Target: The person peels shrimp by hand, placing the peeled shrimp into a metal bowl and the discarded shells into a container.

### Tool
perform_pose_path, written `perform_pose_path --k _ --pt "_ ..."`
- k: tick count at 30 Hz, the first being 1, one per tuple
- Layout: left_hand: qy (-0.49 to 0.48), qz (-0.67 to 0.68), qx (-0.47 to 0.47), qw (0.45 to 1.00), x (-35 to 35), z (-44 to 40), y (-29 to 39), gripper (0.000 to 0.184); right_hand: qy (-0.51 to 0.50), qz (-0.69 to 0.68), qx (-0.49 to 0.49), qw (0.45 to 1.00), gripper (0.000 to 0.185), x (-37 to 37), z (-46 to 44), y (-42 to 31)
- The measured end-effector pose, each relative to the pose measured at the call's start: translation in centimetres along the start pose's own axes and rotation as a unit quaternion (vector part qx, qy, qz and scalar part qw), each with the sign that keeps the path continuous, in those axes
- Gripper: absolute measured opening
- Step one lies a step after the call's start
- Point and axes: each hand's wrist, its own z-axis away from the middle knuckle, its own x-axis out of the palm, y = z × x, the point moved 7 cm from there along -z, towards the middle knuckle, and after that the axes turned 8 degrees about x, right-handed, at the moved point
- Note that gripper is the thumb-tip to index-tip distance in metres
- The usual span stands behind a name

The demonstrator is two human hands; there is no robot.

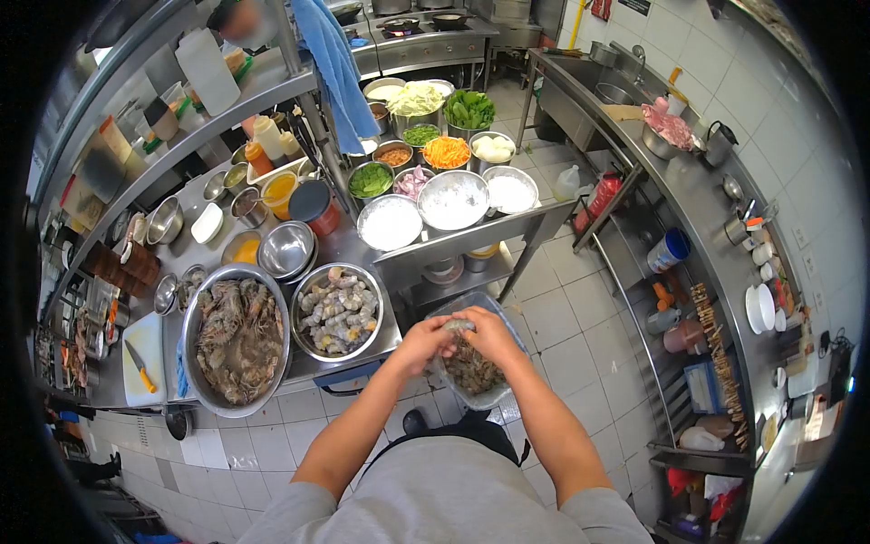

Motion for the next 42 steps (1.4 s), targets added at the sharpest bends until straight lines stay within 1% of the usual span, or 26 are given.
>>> perform_pose_path --k 1,4,6,8,13,15,16,17,18,20,22,23,24,25,27,28,29,30,31,33,34,36,37,39,40,42 --pt "0.008 0.107 -0.032 0.994 -0.3 0.4 0.2 0.032 0.0 0.0 0.0 1.0 0.037 0.1 0.1 0.3" --pt "-0.018 0.171 -0.044 0.984 -1.0 0.2 -1.2 0.03 0.03 0.046 -0.068 0.996 0.034 0.5 0.5 -0.4" --pt "-0.052 0.161 -0.02 0.985 -1.0 0.1 -1.4 0.031 0.014 0.064 -0.081 0.995 0.033 1.1 0.6 -0.9" --pt "0.02 0.091 -0.027 0.995 -1.7 0.3 -1.4 0.029 0.008 0.063 -0.073 0.995 0.032 1.4 0.6 -1.1" --pt "0.057 0.027 -0.008 0.998 -2.1 -0.4 -2.2 0.03 0.035 0.067 -0.067 0.995 0.026 1.6 0.6 -1.8" --pt "0.066 0.001 0.004 0.998 -1.8 -0.5 -2.3 0.031 0.044 0.127 0.038 0.99 0.019 1.7 0.3 -0.7" --pt "0.071 -0.064 0.055 0.994 -1.5 -0.4 -1.7 0.033 0.044 0.127 0.039 0.99 0.019 1.8 0.2 -0.1" --pt "0.075 -0.13 0.105 0.983 -1.3 -0.1 -1.0 0.035 0.074 0.072 0.049 0.993 0.016 1.8 -0.1 1.2" --pt "0.075 -0.13 0.105 0.983 -1.3 0.0 -1.0 0.035 0.104 0.016 0.058 0.993 0.014 1.7 -0.4 2.5" --pt "0.041 -0.215 0.2 0.955 -0.6 0.5 0.5 0.035 0.104 -0.049 0.097 0.989 0.013 2.7 -1.1 6.2" --pt "0.034 -0.239 0.194 0.951 -0.7 1.0 1.0 0.035 0.105 -0.113 0.136 0.979 0.012 1.9 -0.8 6.5" --pt "0.029 -0.262 0.19 0.946 -0.8 1.2 1.3 0.035 0.069 -0.249 0.23 0.938 0.012 2.2 -0.2 7.7" --pt "0.028 -0.263 0.191 0.945 -1.0 1.3 1.4 0.035 0.03 -0.376 0.317 0.87 0.012 2.9 0.4 8.4" --pt "0.05 -0.106 0.15 0.982 -1.7 1.5 0.8 0.035 0.031 -0.377 0.317 0.87 0.012 2.7 0.5 8.6" --pt "0.069 0.16 0.08 0.981 -2.6 1.5 -1.0 0.032 0.073 -0.339 0.324 0.88 0.015 1.8 1.2 9.3" --pt "0.069 0.16 0.079 0.981 -2.9 1.6 -0.8 0.032 0.072 -0.34 0.325 0.88 0.015 2.1 1.6 10.4" --pt "0.068 0.183 0.057 0.979 -3.0 1.7 -0.9 0.033 0.146 -0.152 0.189 0.959 0.017 0.5 1.4 9.6" --pt "0.067 0.205 0.035 0.976 -3.1 1.8 -1.3 0.034 0.209 0.045 0.041 0.976 0.021 -0.4 1.7 7.5" --pt "0.068 0.205 0.035 0.976 -3.1 1.7 -1.3 0.034 0.209 0.045 0.04 0.976 0.021 -0.5 1.8 7.8" --pt "0.053 0.182 0.027 0.981 -2.9 1.4 -1.5 0.045 0.144 0.128 0.167 0.967 0.029 0.0 1.7 9.8" --pt "0.053 0.183 0.028 0.981 -2.9 1.3 -1.6 0.045 0.143 0.128 0.167 0.967 0.029 -0.3 1.8 10.0" --pt "0.038 0.161 0.03 0.986 -2.7 0.8 -1.7 0.051 0.033 0.152 0.147 0.977 0.035 0.7 1.7 9.9" --pt "0.038 0.161 0.03 0.986 -2.7 0.7 -1.8 0.051 0.033 0.152 0.147 0.977 0.035 0.6 1.7 9.6" --pt "0.03 0.109 0.025 0.993 -2.6 0.5 -1.9 0.05 0.024 0.115 0.046 0.992 0.041 0.6 1.4 7.2" --pt "0.029 0.108 0.025 0.993 -2.6 0.3 -1.9 0.05 0.025 0.115 0.047 0.992 0.041 0.1 1.5 5.1" --pt "-0.005 0.062 0.023 0.998 -2.1 0.0 -1.8 0.054 -0.057 -0.138 0.078 0.986 0.04 0.2 1.7 0.6"
